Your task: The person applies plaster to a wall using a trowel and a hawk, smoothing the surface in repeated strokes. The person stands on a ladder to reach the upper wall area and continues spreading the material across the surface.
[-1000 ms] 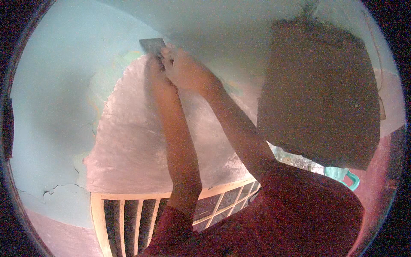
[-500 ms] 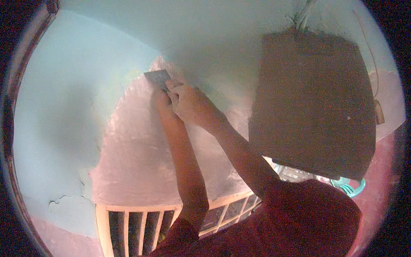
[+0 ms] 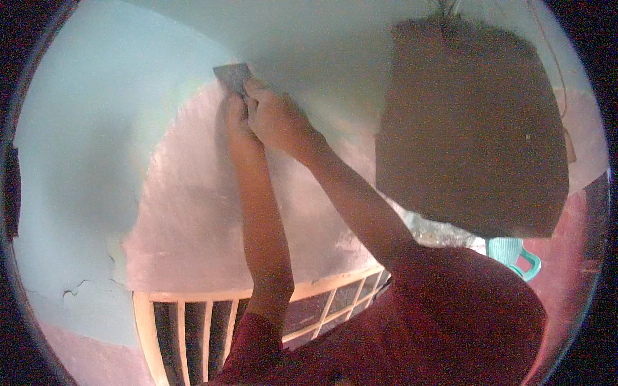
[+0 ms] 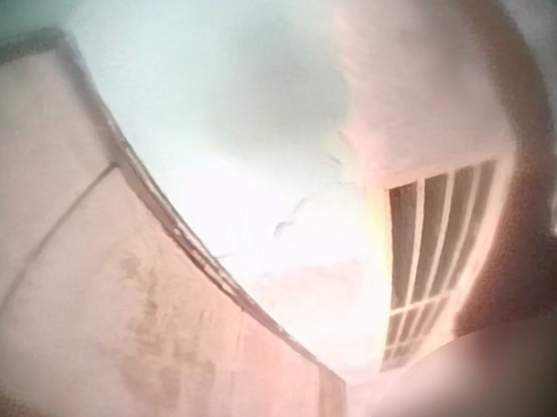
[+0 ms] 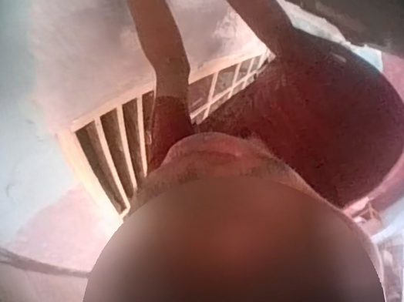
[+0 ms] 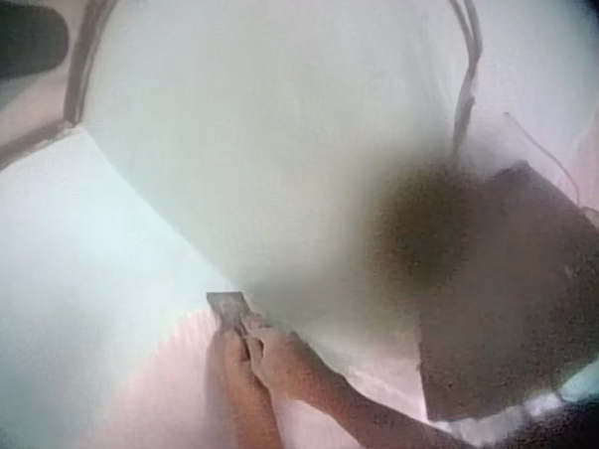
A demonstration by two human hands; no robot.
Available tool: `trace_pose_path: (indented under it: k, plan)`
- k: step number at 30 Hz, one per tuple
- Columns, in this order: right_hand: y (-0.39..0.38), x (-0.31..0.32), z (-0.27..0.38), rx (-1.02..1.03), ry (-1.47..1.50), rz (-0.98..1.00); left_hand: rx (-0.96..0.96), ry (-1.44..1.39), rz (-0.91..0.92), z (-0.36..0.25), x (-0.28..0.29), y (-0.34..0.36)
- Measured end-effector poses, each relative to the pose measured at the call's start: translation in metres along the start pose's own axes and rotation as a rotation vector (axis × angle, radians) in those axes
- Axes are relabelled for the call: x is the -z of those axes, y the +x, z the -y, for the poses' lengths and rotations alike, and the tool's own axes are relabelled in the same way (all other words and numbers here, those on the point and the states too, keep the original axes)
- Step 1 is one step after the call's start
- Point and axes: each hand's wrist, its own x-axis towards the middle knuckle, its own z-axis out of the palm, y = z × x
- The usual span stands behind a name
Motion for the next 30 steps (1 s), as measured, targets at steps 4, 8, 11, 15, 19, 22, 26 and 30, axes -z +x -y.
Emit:
trace_pose_path:
  k: [4,8,11,15,19,22,26,30]
  plan:
    - [-0.031,-0.007,-0.028,-0.084,-0.107,0.060,0.525,-0.595,-0.034,0.015,0.024,-0.043]
    - [-0.030,0.015,-0.072,-0.049,-0.095,0.210,0.517,-0.389,-0.057,0.052,0.037,-0.085]
    - [-0.029,0.015,-0.084,0.052,-0.121,0.151,0.498,-0.216,-0.120,0.049,0.039,-0.113]
    - [-0.050,-0.007,-0.082,0.012,-0.026,0.110,0.350,-0.073,-0.147,0.059,0.043,-0.108]
    - [-0.035,0.000,-0.086,0.008,-0.073,0.137,0.070,0.242,-0.146,0.049,0.013,-0.071]
    - [-0.029,-0.003,-0.101,0.109,-0.085,0.085,0.023,0.432,-0.173,0.046,0.001,-0.039]
    - [-0.023,0.002,-0.099,0.039,-0.027,0.197,-0.102,0.788,-0.312,0.051,-0.003,-0.025]
    - [-0.003,0.007,-0.117,0.150,0.014,0.155,-0.225,1.041,-0.402,0.060,-0.006,-0.003]
